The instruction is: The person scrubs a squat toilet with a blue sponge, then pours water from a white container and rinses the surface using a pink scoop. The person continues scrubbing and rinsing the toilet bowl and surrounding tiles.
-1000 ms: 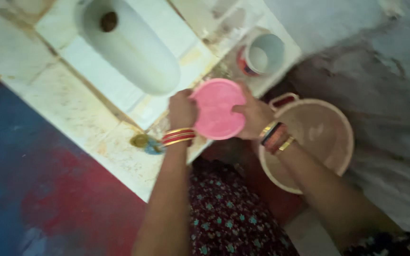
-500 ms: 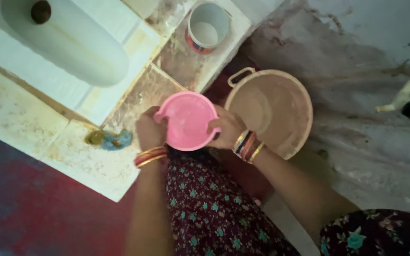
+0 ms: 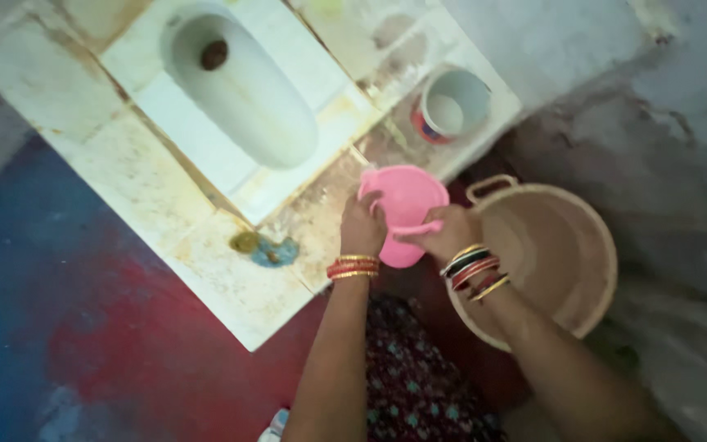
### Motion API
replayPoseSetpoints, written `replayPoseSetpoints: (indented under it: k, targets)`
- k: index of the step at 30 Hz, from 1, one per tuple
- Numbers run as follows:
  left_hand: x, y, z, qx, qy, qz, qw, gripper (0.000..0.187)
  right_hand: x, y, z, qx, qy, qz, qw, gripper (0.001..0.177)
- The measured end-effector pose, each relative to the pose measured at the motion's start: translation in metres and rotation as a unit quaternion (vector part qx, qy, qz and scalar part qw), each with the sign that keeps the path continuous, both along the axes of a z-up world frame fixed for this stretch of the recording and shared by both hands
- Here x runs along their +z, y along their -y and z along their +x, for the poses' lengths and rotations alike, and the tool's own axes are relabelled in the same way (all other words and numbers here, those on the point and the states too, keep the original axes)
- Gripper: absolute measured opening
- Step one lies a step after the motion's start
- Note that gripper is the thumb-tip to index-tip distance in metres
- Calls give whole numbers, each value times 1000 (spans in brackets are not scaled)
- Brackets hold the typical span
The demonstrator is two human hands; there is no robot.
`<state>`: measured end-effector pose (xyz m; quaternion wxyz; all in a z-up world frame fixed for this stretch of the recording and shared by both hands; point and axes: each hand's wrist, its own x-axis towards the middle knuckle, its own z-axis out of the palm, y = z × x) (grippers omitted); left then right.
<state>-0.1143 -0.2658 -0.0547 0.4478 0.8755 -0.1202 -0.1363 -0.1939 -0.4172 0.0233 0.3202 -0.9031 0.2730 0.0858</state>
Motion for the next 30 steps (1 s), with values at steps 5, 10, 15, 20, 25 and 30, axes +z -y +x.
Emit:
replayPoseSetpoints:
  k: [5, 10, 15, 20, 25, 30]
  targets:
    - [77, -16, 44, -120, -61, 1, 991, 40, 18, 16, 32, 15, 84, -32, 996, 45]
    - [114, -39, 49, -196, 26, -29, 980, 54, 20, 4, 30, 74, 268, -79, 957, 31]
    - [109, -48, 27, -133, -12, 12, 991, 44, 19, -25, 11, -25, 224, 21, 974, 31]
    - [87, -81, 18, -150, -49, 18, 987, 29, 17, -56, -3, 15, 301, 74, 951, 28]
    - [58, -121, 14, -97, -6, 15, 995, 32, 7, -82, 18, 11, 228, 100, 968, 31]
    - [52, -169, 49, -56, -66, 154, 984, 45, 11, -128, 106, 176, -67, 49, 981, 39]
